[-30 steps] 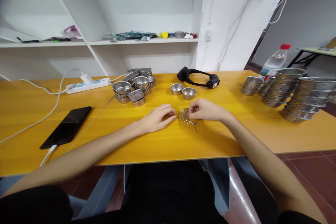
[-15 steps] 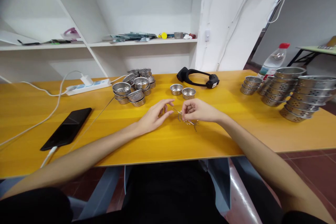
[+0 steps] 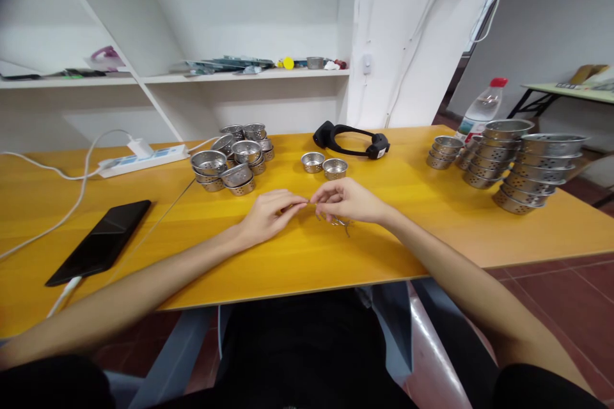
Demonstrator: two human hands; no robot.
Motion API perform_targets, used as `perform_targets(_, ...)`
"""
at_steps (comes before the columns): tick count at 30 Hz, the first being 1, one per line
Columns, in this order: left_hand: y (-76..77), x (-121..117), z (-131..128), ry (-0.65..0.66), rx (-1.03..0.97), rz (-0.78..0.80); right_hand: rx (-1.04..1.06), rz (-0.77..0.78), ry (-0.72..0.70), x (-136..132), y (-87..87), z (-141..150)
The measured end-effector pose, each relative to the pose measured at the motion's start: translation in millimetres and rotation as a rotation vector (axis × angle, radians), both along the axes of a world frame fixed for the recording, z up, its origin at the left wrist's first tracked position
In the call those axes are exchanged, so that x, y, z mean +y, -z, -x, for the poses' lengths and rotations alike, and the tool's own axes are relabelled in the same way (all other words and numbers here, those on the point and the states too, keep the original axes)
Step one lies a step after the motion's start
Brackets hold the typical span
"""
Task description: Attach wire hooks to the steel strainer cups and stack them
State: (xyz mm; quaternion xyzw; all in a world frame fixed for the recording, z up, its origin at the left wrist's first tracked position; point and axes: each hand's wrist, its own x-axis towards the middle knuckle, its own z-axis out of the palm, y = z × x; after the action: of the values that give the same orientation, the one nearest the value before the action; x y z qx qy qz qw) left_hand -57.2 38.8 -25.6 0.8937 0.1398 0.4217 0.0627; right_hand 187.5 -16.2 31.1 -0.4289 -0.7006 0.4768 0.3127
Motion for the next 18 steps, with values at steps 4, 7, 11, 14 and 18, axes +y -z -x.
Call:
perform_targets(4,0.4,-0.8,0.0,0.026,-0.010,-0.026,-0.023,0.004,-0.010,-2.4,-3.2,3.1)
perform_targets(7,0.7,-1.1,0.8,0.035,-0.018,0.012,-0.023,-0.001,0.002,-3.3,-7.6,1.7)
perform_targets(11,1.5,-0.3,1.3,-0.002,-0.043,0.085,-0.030,-0.036,0.059,-2.0,-8.3,-1.7)
perform_targets(14,2.3,0.6,1.2,-0.025,-0.063,0.115,-0.032,-0.041,0.068,-0.9,-5.3,-2.5)
perform_targets(18,2.3,0.2,1.5,-0.003,-0.061,0.115,-0.032,-0.032,0.029,-1.7,-1.7,0.0)
